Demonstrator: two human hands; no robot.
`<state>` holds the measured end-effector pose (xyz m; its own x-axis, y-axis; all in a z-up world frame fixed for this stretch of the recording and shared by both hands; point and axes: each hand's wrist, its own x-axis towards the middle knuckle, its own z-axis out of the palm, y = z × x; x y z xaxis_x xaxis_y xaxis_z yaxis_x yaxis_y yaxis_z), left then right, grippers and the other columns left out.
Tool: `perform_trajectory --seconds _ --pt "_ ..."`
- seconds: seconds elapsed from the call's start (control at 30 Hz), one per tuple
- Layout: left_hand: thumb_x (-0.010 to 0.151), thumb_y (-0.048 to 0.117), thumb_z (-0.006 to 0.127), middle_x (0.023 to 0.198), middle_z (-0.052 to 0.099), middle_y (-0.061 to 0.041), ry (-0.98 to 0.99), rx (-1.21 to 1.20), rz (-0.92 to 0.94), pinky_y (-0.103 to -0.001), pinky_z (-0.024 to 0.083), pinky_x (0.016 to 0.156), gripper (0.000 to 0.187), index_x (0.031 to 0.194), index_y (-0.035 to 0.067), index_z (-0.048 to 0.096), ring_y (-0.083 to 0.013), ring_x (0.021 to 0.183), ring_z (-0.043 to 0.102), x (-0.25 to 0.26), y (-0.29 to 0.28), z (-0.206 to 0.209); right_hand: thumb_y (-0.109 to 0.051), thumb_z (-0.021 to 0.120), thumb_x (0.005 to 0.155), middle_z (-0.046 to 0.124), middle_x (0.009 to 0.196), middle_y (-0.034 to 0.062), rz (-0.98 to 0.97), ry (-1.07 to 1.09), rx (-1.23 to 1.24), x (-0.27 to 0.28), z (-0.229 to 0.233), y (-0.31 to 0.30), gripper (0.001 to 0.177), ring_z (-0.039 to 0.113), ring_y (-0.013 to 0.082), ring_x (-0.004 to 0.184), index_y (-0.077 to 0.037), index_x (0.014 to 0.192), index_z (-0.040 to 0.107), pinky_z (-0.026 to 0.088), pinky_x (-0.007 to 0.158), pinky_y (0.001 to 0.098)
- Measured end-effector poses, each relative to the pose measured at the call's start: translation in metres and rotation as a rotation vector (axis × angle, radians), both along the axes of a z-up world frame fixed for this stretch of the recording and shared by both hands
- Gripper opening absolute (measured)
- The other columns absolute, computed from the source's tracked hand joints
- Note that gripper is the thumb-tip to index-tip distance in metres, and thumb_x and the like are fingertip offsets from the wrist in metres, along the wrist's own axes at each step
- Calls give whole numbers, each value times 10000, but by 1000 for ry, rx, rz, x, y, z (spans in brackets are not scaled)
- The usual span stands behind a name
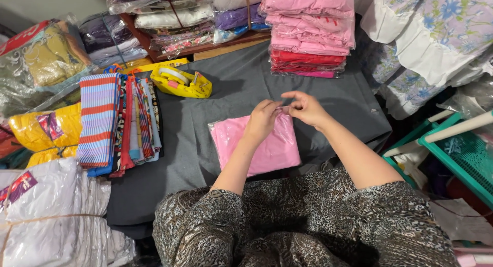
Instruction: Folding pink garments and placing them into individual plastic bags for storage or sale.
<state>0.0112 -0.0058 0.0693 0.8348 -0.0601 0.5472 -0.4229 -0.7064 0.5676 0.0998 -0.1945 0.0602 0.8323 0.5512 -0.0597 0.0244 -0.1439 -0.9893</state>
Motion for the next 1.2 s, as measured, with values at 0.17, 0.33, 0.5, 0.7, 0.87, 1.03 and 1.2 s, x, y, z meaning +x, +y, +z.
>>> perform_trajectory --seconds 0.17,0.33,0.5,0.7,0.87,1.03,1.2 --pt "919 329 739 946 729 -68 89 298 69 -396 565 901 345 1201 131 706 -252 943 735 -3 31 14 -74 758 888 750 906 109 -103 -35 -45 9 -12 -4 507 695 121 797 -140 1356 574 580 729 248" --pt "767 719 716 1271 718 -136 914 597 296 -567 426 1070 790 1276 116 703 -356 1261 626 -13 105 7 -156 760 934 656 1175 210 -190 256 -33 13 -17 -9 701 689 293 1026 -178 1527 387 609 843 474" --pt "681 430 873 1123 751 -177 953 309 160 -471 567 949 629 1178 67 739 -373 1132 699 -19 140 -1 -189 829 829 641 1187 200 -5 282 -273 24 -52 -15 741 664 255 1009 -48 1462 471 594 818 384" --pt "708 296 871 1003 759 -207 617 149 117 -478 558 870 499 1121 45 747 -405 1001 721 -46 136 85 -224 907 736 737 966 120 -18 -138 -240 11 3 -13 456 645 221 890 -35 1116 739 534 767 366" --pt "743 63 813 982 701 -48 38 292 187 -416 546 841 253 937 159 681 -302 938 700 -58 135 127 -266 984 689 717 908 -17 -238 -742 -112 0 47 -13 355 621 190 904 -172 935 746 470 824 289" --pt "837 57 664 1189 618 -36 186 676 427 -416 540 782 174 960 178 669 -288 961 685 -58 162 32 -182 877 580 762 936 13 353 -1117 -292 -24 32 2 296 705 265 934 -187 832 721 544 834 382" --pt "895 168 640 1106 704 -127 660 266 453 -408 593 786 222 1105 126 699 -310 1001 738 -45 191 -31 -266 854 691 749 1036 91 399 -738 -588 -32 31 5 403 693 310 1050 -141 1058 742 543 918 435"
